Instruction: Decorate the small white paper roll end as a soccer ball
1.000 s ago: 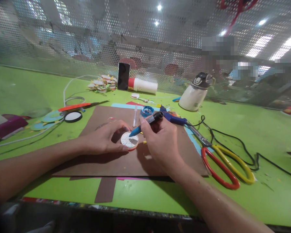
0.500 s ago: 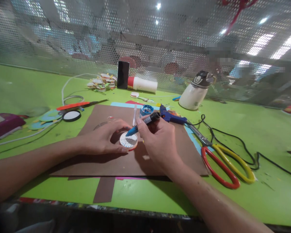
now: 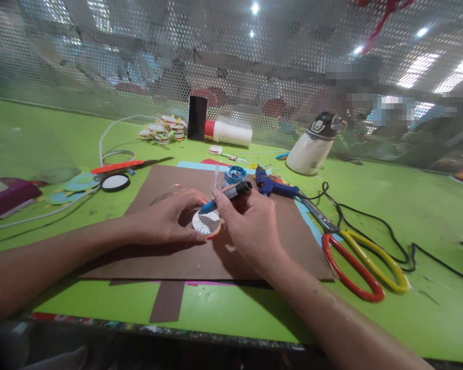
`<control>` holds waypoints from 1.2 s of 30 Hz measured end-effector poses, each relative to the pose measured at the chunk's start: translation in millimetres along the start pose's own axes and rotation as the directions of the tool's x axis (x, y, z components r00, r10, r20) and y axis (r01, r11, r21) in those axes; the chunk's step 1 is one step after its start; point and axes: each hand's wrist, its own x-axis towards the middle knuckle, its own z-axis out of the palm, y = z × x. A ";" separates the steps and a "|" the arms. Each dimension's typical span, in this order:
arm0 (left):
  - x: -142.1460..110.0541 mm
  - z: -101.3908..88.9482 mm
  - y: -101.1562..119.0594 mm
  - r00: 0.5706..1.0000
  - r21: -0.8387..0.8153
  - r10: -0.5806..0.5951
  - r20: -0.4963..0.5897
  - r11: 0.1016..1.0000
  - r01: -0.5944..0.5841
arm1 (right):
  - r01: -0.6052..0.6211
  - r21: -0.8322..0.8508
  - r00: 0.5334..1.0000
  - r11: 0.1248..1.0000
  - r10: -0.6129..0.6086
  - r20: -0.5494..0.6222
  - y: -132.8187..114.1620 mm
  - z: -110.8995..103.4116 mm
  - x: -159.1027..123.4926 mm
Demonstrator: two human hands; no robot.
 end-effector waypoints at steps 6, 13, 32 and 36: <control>1.6 0.1 -0.4 1.000 0.013 -0.012 0.009 1.000 0.012 | 0.019 -0.020 1.000 1.000 -0.019 0.010 -1.0 -0.2 0.5; 1.8 0.8 -1.7 1.000 -0.007 -0.014 0.000 1.000 0.014 | 0.020 -0.033 1.000 0.999 -0.020 0.010 -1.1 -0.2 1.5; 2.6 0.9 -1.1 1.000 0.001 -0.010 0.003 1.000 0.010 | 0.016 0.001 0.999 1.000 -0.017 0.032 1.3 0.7 1.1; 2.6 1.6 -2.1 1.000 -0.006 -0.010 0.007 1.000 0.010 | 0.009 -0.011 0.999 1.000 -0.009 0.043 1.6 0.9 1.3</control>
